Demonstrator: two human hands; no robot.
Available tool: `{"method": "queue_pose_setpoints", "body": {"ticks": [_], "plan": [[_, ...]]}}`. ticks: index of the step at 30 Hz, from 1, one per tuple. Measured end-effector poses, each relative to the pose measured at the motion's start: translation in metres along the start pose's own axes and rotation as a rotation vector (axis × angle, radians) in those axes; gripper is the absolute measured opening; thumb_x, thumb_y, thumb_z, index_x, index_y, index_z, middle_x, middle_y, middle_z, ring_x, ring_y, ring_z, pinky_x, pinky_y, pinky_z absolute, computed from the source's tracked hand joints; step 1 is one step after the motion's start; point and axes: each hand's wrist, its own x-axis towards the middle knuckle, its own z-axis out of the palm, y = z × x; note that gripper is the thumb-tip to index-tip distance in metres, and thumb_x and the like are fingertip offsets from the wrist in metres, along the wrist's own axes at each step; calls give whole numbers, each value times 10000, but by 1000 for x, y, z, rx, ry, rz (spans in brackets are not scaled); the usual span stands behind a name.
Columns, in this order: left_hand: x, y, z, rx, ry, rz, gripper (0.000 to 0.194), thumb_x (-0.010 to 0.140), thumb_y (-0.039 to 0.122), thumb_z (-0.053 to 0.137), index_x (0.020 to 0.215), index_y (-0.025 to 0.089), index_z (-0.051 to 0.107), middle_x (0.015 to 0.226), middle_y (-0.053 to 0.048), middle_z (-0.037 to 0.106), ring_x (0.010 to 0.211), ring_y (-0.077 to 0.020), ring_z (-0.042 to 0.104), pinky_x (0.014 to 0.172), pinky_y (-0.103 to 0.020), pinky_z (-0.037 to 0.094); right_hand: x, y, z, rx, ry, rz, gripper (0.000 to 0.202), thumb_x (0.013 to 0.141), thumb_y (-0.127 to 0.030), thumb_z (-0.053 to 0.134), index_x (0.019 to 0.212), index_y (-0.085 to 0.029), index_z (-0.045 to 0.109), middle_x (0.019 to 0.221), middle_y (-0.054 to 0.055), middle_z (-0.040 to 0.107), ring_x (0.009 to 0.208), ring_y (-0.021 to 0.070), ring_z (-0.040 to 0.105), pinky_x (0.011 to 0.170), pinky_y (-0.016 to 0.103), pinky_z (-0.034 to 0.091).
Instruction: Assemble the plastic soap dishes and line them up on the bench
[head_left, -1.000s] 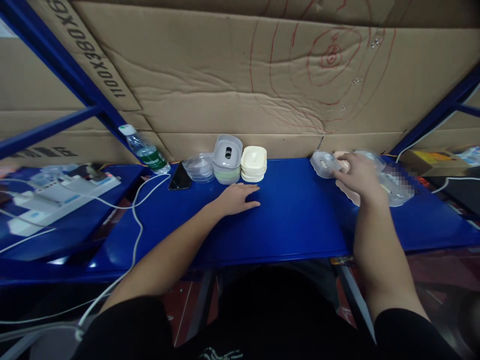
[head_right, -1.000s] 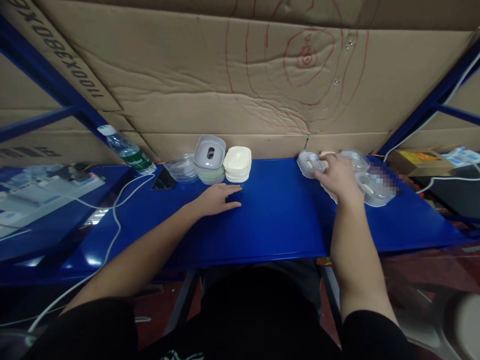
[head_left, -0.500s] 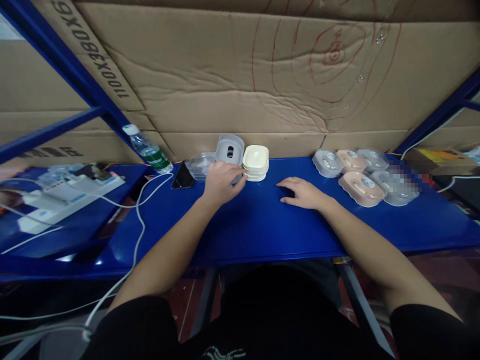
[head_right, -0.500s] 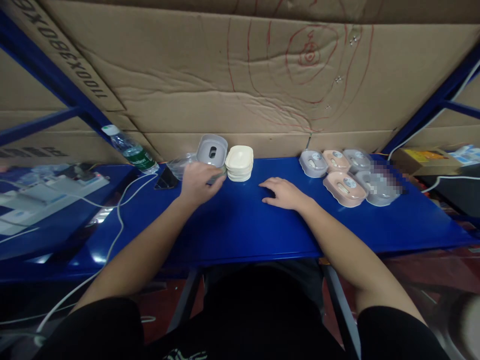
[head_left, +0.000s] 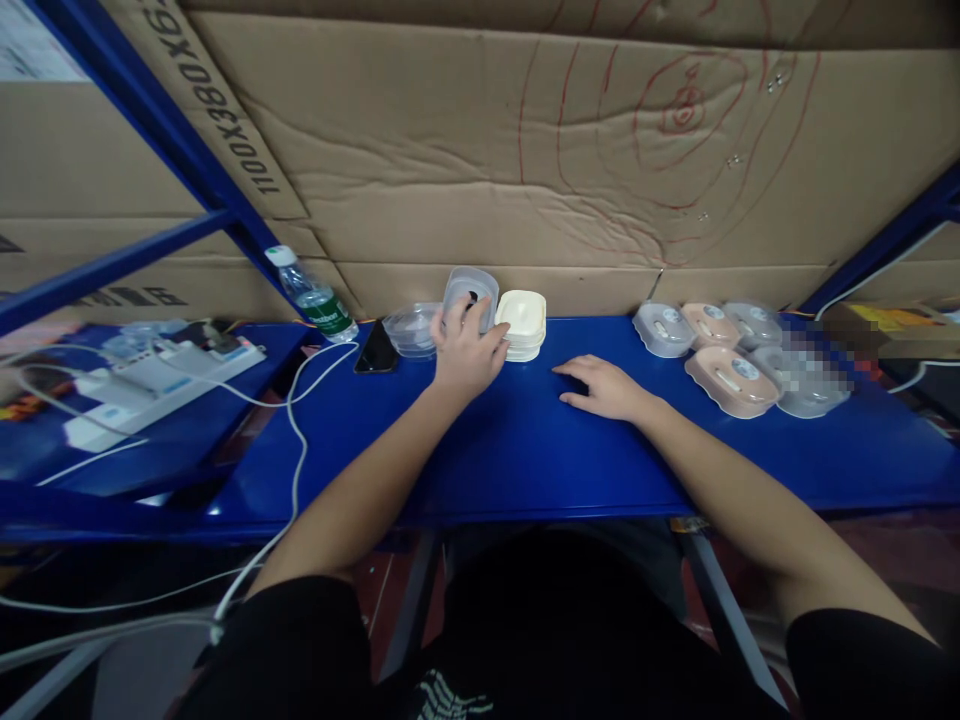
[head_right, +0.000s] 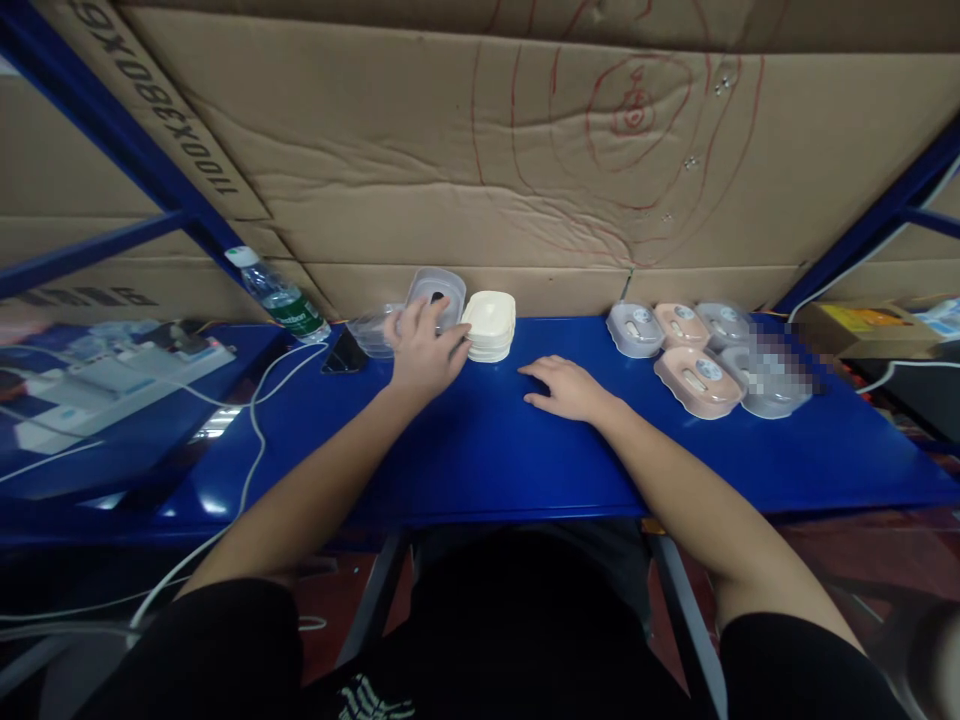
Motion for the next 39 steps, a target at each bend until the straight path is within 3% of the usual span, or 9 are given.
{"method": "queue_pose_setpoints", "body": {"ticks": [3, 15, 19, 23, 26, 30, 32, 36, 39], "plan": [[4, 8, 8, -22, -44, 7, 267, 977, 267, 631, 1203, 292, 772, 1637, -119, 518, 1589, -450, 317, 1233, -780, 131, 2, -1, 1, -3, -2, -9, 475, 1001, -423, 656, 1415, -191, 681, 1349, 162, 739, 1252, 360, 687, 1076, 565, 554], [10, -14, 25, -60, -4, 55, 164, 1007, 268, 644, 974, 269, 805, 1381, -100, 739, 1473, -400, 493, 1192, -717, 229, 3, -3, -2, 10, -31, 2, 476, 1008, -427, 644, 1424, -199, 674, 1344, 167, 741, 1265, 368, 680, 1084, 574, 547], [6, -10, 19, -102, 8, 103, 150, 1002, 233, 661, 952, 279, 795, 1342, -65, 766, 1454, -374, 530, 1177, -668, 259, -1, -1, -1, 77, -3, 70, 754, 981, -482, 674, 1641, -204, 435, 1383, 176, 720, 1280, 385, 678, 1089, 601, 546], [-9, -1, 7, -246, -41, 220, 129, 1022, 268, 661, 975, 264, 781, 1320, -68, 780, 1351, -336, 631, 1154, -620, 322, -6, 6, -1, 216, 160, 177, 1089, 936, -613, 696, 1751, -217, 92, 1511, 207, 625, 1230, 388, 708, 986, 574, 619], [-19, 4, 6, -528, -168, 276, 131, 1019, 333, 678, 1006, 229, 755, 1266, -93, 797, 1201, -283, 721, 1094, -528, 445, -9, 12, -7, 259, 301, 231, 1030, 951, -678, 640, 1744, -224, 165, 1554, 207, 586, 1238, 388, 700, 940, 544, 638], [-22, 3, 16, -917, -409, 71, 244, 952, 422, 739, 957, 180, 708, 1039, -100, 824, 909, -209, 763, 830, -350, 577, -11, 16, -16, 238, 397, 239, 633, 1048, -640, 471, 1522, -233, 577, 1417, 148, 707, 1200, 341, 715, 1054, 534, 563], [-21, 0, 21, -1060, -541, -51, 302, 911, 451, 770, 952, 162, 694, 912, -84, 811, 808, -189, 752, 762, -321, 582, -11, 17, -20, 229, 413, 263, 528, 1057, -616, 465, 1288, -215, 718, 1206, 123, 791, 1066, 307, 745, 973, 468, 573], [-19, -7, 22, -1177, -616, -176, 595, 863, 393, 818, 1360, 123, 636, 894, -82, 804, 810, -195, 765, 786, -336, 596, -11, 13, -24, 210, 378, 355, 502, 1032, -621, 497, 860, -201, 710, 750, 48, 724, 699, 212, 663, 677, 333, 484], [-19, -10, 19, -1079, -613, -181, 840, 864, 325, 806, 1603, 126, 458, 869, -58, 796, 715, -168, 730, 704, -303, 566, -11, 9, -28, 119, 296, 428, 536, 1037, -612, 460, 730, -209, 637, 655, 34, 664, 638, 193, 615, 621, 318, 401]]}}
